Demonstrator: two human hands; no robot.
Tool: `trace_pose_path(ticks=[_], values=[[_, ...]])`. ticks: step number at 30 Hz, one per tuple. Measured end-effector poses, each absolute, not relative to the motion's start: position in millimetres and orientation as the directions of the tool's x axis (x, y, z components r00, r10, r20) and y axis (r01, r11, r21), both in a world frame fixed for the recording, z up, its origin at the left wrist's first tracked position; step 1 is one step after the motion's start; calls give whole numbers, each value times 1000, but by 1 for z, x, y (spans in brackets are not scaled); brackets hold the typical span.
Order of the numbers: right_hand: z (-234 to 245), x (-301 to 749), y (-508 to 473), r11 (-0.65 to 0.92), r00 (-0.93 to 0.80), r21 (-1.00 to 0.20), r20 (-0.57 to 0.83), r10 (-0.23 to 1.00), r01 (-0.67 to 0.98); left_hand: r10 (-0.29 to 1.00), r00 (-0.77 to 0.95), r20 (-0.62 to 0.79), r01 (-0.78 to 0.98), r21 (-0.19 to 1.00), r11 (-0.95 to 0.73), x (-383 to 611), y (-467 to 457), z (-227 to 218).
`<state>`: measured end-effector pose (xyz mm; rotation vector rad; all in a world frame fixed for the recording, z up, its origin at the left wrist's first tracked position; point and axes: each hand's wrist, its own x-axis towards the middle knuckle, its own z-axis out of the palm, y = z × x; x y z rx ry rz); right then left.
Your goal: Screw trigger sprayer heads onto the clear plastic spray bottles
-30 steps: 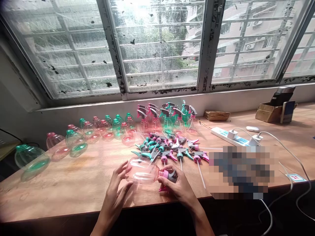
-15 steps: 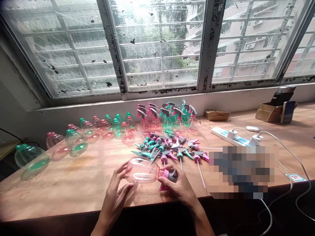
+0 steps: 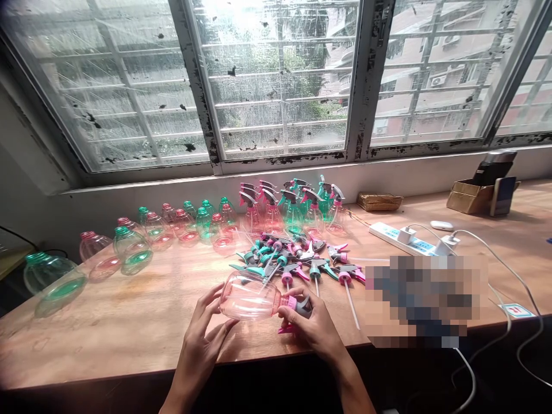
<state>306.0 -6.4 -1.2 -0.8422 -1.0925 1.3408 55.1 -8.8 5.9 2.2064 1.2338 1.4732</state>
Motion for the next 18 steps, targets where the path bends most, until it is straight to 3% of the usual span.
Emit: trace_pose_path(ticks=[11, 18], values=[[-9, 305, -2, 99, -61, -950, 123, 991, -297, 791, 72, 608, 404, 707, -581, 62, -13, 6], [-6, 305, -3, 138, -23, -938, 153, 988, -318, 743, 120, 659, 484, 615, -623, 58, -7, 2]])
